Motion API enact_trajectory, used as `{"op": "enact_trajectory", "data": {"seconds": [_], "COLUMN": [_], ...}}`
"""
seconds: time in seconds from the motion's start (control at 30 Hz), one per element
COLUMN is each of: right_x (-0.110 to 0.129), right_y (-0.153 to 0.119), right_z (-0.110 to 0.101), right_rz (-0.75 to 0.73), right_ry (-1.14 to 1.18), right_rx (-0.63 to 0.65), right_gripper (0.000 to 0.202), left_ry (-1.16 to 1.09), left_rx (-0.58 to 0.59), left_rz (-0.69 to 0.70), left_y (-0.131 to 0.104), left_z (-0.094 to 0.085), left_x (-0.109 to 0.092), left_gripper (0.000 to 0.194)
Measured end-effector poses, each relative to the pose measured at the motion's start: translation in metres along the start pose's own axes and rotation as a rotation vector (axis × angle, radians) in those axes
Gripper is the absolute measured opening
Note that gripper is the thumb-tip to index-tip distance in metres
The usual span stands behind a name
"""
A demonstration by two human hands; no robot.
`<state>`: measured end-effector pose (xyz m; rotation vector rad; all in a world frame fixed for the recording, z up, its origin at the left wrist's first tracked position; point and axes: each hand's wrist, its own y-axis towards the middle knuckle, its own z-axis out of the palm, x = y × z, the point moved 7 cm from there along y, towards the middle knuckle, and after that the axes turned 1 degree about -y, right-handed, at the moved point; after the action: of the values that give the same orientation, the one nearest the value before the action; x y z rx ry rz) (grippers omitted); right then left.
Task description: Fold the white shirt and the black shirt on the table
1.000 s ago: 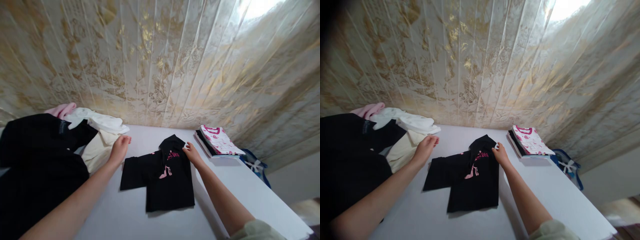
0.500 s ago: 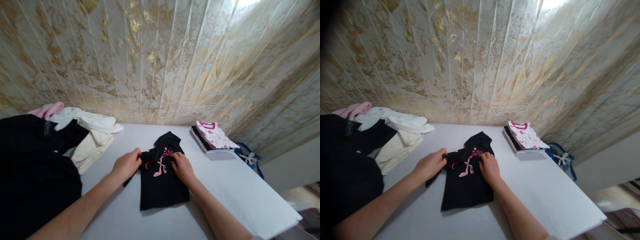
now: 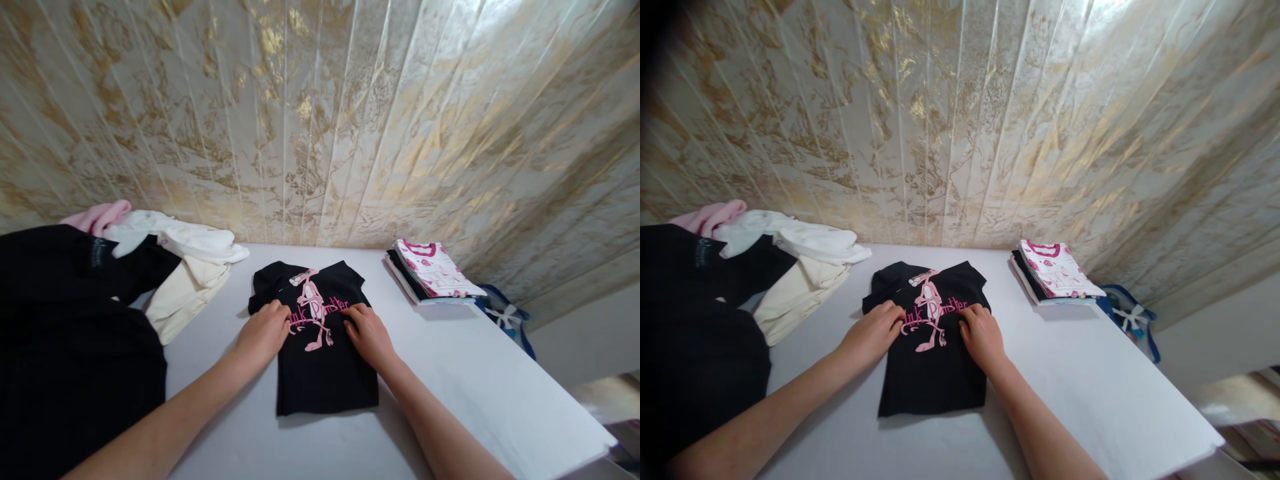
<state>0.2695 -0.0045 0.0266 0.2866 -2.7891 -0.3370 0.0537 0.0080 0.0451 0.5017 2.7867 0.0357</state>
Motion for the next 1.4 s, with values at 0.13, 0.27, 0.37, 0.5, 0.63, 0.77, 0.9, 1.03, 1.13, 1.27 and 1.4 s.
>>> {"op": "enact_trajectory", "data": {"seconds": [0.13,0.27,0.37,0.5,0.63,0.77,0.9,1.03,1.13,1.27,1.4], "right_x": [-0.011,-0.044,-0.066,-0.065,-0.048,-0.041,-0.022,-0.013,-0.021,-0.037,-0.041], "right_y": [0.001,-0.003,-0.01,-0.009,-0.001,-0.007,-0.013,-0.015,-0.016,-0.02,-0.029], "right_z": [-0.006,-0.022,-0.023,-0.012,-0.008,0.005,0.007,0.004,0.004,-0.001,-0.009], "right_rz": [0.038,0.265,0.432,0.395,0.293,0.52,0.565,0.493,0.486,0.473,0.385], "right_ry": [0.038,-0.029,-0.066,0.095,0.565,1.161,1.444,1.494,1.444,1.304,1.089], "right_rx": [-0.04,-0.079,0.039,0.16,0.044,0.098,0.293,0.465,0.531,0.576,0.712], "right_gripper": [0.023,0.021,0.018,0.019,0.022,0.034,0.044,0.045,0.039,0.04,0.042], "left_ry": [0.145,0.19,0.124,-0.051,-0.409,-1.145,-1.449,-1.373,-1.32,-1.239,-0.697], "left_rx": [0.056,0.165,0.165,0.131,0.001,-0.085,-0.203,-0.383,-0.452,-0.384,-0.255], "left_rz": [-0.259,-0.354,-0.325,-0.229,-0.129,-0.28,-0.418,-0.399,-0.453,-0.522,-0.354], "left_y": [0.001,0.001,0.002,0.005,0.013,0.021,0.02,0.018,0.017,0.017,0.015], "left_z": [-0.013,-0.014,-0.01,0.001,0.007,0.015,0.016,0.004,-0.002,-0.011,-0.035], "left_x": [0.035,0.054,0.053,0.045,0.038,0.048,0.061,0.075,0.086,0.088,0.065], "left_gripper": [0.021,0.033,0.035,0.018,0.011,0.02,0.03,0.031,0.029,0.034,0.03]}}
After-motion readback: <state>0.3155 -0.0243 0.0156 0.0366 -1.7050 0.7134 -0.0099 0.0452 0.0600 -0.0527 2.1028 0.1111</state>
